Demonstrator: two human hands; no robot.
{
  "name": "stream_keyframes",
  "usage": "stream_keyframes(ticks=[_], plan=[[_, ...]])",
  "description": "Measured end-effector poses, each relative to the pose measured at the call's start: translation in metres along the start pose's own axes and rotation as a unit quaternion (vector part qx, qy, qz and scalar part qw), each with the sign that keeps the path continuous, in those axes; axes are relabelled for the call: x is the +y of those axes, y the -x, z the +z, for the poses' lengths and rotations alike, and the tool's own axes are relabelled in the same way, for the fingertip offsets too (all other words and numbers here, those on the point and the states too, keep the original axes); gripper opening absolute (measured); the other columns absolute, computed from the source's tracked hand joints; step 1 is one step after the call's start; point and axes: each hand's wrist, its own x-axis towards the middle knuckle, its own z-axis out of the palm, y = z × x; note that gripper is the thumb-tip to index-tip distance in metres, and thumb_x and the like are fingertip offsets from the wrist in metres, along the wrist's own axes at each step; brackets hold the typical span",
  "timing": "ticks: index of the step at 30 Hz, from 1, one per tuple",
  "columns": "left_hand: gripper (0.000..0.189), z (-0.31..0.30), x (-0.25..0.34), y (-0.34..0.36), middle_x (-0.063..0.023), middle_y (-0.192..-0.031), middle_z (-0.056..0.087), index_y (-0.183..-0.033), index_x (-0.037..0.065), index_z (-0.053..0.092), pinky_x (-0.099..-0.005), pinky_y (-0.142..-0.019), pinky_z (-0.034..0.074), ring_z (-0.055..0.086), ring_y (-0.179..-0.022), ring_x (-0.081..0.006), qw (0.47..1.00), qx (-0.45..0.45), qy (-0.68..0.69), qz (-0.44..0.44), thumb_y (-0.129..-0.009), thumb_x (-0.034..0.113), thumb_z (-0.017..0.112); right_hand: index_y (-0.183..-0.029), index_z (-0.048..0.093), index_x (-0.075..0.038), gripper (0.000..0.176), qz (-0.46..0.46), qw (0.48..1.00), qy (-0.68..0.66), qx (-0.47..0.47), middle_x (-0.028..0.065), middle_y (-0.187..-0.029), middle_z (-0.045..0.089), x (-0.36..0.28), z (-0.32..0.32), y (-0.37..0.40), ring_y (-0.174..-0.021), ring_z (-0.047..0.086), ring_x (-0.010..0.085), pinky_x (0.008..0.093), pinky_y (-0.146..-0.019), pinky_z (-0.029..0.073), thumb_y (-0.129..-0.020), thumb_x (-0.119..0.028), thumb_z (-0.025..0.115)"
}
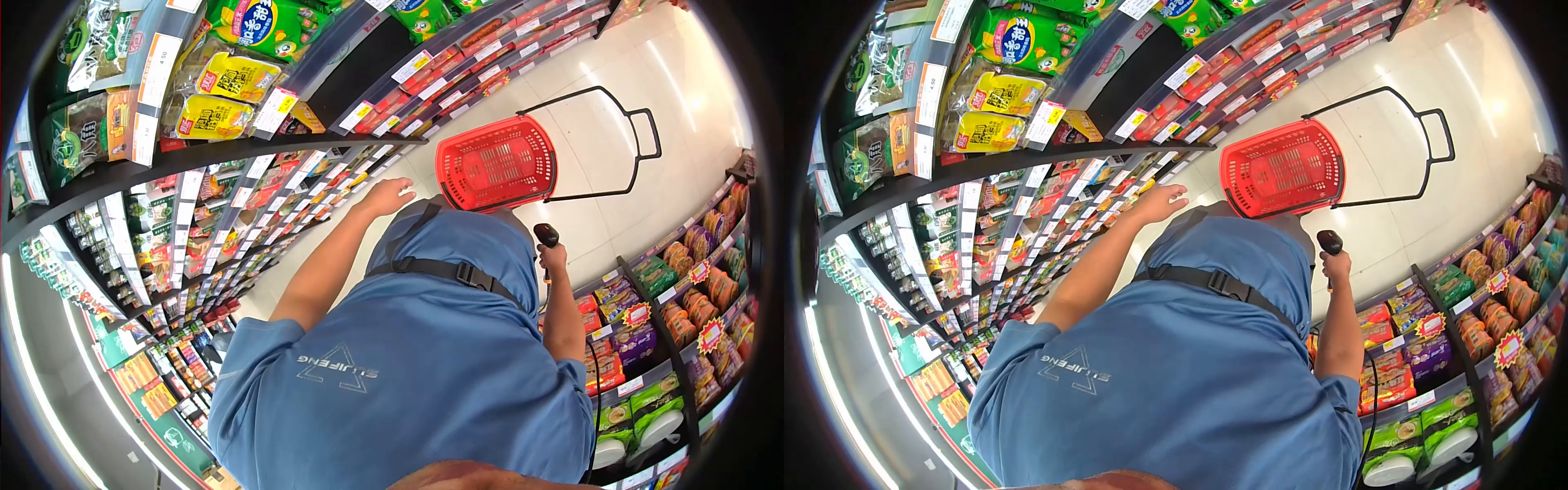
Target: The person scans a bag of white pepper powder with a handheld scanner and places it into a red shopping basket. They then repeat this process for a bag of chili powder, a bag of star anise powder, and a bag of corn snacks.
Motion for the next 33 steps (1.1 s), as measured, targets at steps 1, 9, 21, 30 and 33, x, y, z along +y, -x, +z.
stream_keyframes(ticks=[1,9,21,30,33], plan=[[0.046,0.003,0.0,0.002,-0.0179,-0.116,0.067,-0.123,0.008,0.062,-0.0417,-0.092,0.05,0.064,-0.107,-0.0342,1.0,0.002,0.003,-0.003,-0.089,0.039,0.063,-0.078,0.061,0.001,0.016,-0.005,1.0,-0.013,-0.007,0.0069,-0.059,0.058,-0.003,-0.002,-0.001,-0.043,0.055,0.016,0.0309,-0.041,0.044,-0.074,-0.01,0.072],[0.044,0.027,-0.002,0.022,-0.0158,-0.115,0.068,-0.122,0.006,0.062,-0.0386,-0.092,0.05,0.065,-0.106,-0.0299,0.999,0.013,0.019,-0.034,-0.09,0.036,0.062,-0.079,0.061,0.001,0.014,-0.013,0.999,0.027,-0.022,0.0066,-0.059,0.057,-0.019,-0.019,-0.024,-0.043,0.054,0.0159,0.0308,-0.04,0.043,-0.073,-0.007,0.071],[0.035,0.051,0.018,0.034,-0.0158,-0.107,0.068,-0.114,0.009,0.064,-0.0429,-0.086,0.051,0.065,-0.099,-0.0347,0.999,0.004,0.044,-0.031,-0.09,0.035,0.061,-0.071,0.058,0.0,0.009,-0.037,0.997,0.064,-0.021,0.0058,-0.056,0.055,-0.045,-0.033,-0.02,-0.04,0.051,0.0152,0.0304,-0.038,0.041,-0.071,-0.004,0.067],[0.031,0.053,0.014,0.018,-0.0152,-0.101,0.07,-0.107,0.008,0.066,-0.0445,-0.085,0.051,0.066,-0.096,-0.0347,0.998,0.044,0.043,0.001,-0.089,0.032,0.06,-0.071,0.058,-0.004,0.011,-0.024,0.999,0.04,-0.025,0.0045,-0.057,0.054,-0.029,-0.036,-0.004,-0.04,0.052,0.015,0.0302,-0.038,0.041,-0.073,-0.006,0.069],[0.032,0.048,0.01,0.01,-0.0153,-0.103,0.07,-0.109,0.008,0.066,-0.0433,-0.086,0.052,0.066,-0.097,-0.0341,0.998,0.038,0.044,0.016,-0.09,0.032,0.061,-0.07,0.057,-0.004,0.012,-0.029,0.999,0.02,-0.012,0.0045,-0.056,0.054,-0.022,-0.035,0.004,-0.04,0.051,0.0151,0.03,-0.038,0.041,-0.073,-0.006,0.068]])
